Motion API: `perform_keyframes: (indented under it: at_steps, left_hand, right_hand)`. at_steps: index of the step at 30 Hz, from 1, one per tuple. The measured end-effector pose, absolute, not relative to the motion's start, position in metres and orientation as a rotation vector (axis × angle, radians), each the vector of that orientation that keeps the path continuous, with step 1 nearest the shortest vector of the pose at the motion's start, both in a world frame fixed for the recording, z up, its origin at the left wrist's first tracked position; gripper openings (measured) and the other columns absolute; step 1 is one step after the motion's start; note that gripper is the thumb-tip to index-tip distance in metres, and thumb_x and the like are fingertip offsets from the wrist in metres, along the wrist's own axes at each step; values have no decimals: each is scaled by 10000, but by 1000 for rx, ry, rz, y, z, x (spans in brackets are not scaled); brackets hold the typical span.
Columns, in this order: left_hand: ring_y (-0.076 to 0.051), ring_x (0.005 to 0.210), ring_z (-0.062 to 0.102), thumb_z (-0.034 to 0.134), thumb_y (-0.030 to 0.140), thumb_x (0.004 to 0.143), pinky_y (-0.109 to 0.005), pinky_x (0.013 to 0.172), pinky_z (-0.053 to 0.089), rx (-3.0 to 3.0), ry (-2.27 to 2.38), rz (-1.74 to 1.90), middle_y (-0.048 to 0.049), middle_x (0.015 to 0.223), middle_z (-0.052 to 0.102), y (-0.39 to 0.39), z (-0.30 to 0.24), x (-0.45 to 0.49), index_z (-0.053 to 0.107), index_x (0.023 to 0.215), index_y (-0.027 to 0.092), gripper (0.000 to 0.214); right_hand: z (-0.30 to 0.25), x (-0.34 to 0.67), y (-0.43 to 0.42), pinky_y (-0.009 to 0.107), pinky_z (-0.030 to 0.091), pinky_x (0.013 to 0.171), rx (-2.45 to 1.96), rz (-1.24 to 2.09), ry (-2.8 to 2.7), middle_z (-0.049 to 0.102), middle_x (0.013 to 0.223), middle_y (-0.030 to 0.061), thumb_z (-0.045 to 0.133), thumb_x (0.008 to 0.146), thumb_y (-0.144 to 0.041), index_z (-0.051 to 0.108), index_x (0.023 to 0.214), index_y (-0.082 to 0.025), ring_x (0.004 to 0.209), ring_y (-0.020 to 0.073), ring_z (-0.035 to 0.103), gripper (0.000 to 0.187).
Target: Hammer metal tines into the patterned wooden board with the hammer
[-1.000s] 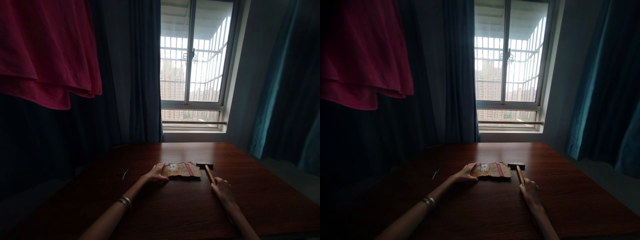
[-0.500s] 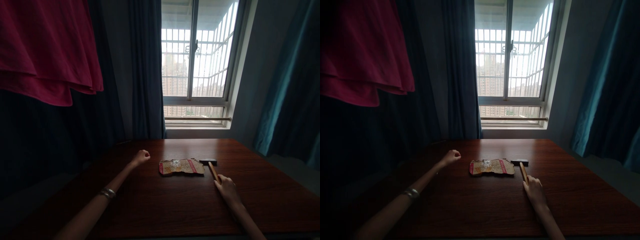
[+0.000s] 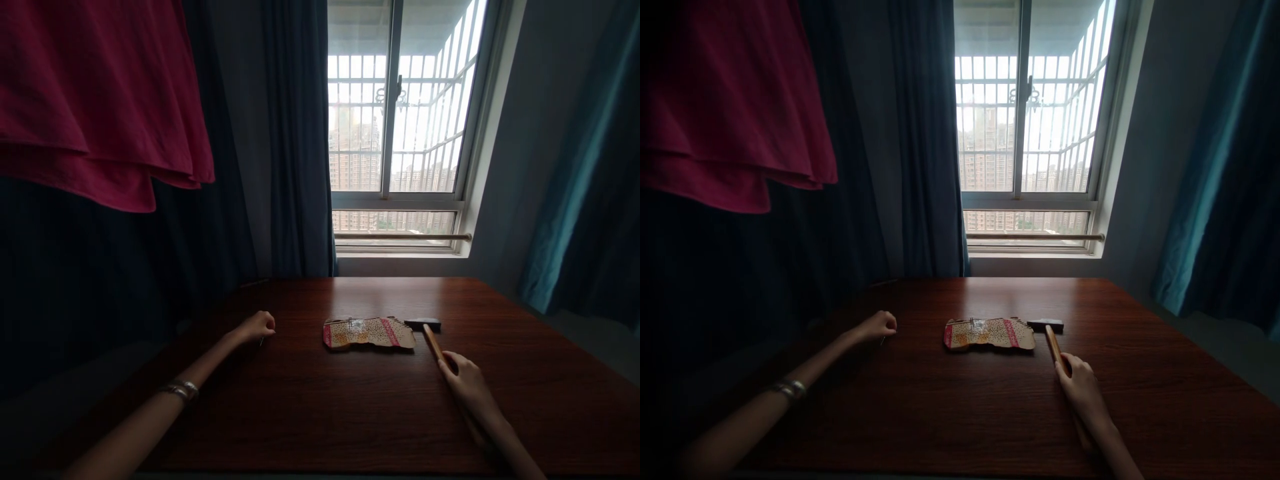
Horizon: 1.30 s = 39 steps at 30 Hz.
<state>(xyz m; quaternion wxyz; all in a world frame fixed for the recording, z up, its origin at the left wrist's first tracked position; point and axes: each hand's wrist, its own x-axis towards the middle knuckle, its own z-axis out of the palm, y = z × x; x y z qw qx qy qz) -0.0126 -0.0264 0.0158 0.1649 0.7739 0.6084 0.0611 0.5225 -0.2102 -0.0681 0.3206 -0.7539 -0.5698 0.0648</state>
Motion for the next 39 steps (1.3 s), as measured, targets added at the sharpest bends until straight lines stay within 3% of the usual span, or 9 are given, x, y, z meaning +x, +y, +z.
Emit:
perform_keyframes:
  at_steps: [9,14,29,35,39]
  left_hand:
    - [-185,778,602,578,207,651,-220,643,399,2341,1832,118,-16,818,660,-27,7,4,645,627,199,71]
    - [-191,786,610,565,211,670,-227,630,400,2372,1865,101,-34,850,665,-20,4,0,651,694,196,90]
    - [-185,714,623,576,157,595,-226,643,432,2300,1945,145,-66,770,673,6,-20,-17,667,669,137,119]
    - [-192,722,622,568,216,658,-235,626,421,2298,1871,315,-46,749,674,-1,-7,-3,691,696,161,139]
    - [-181,731,612,606,295,671,-229,633,433,2136,1676,656,-31,742,675,-17,13,29,692,713,161,164]
  right_hand:
    - [-66,522,-211,303,437,866,-1933,217,-1471,684,1047,135,449,786,-333,656,1034,-115,962,257,623,390]
    - [-65,522,-213,304,434,872,-1917,250,-1470,680,1056,134,448,784,-329,646,1047,-114,973,255,618,393]
    - [-61,516,-218,310,457,852,-1859,211,-1440,689,1038,132,450,775,-347,658,1046,-122,963,262,629,409]
    - [-60,517,-219,319,474,829,-1834,200,-1443,699,1008,137,469,770,-362,687,998,-132,936,271,644,391]
    - [-43,511,-218,325,498,766,-1783,174,-1386,698,992,147,475,779,-385,682,1009,-127,867,259,660,403]
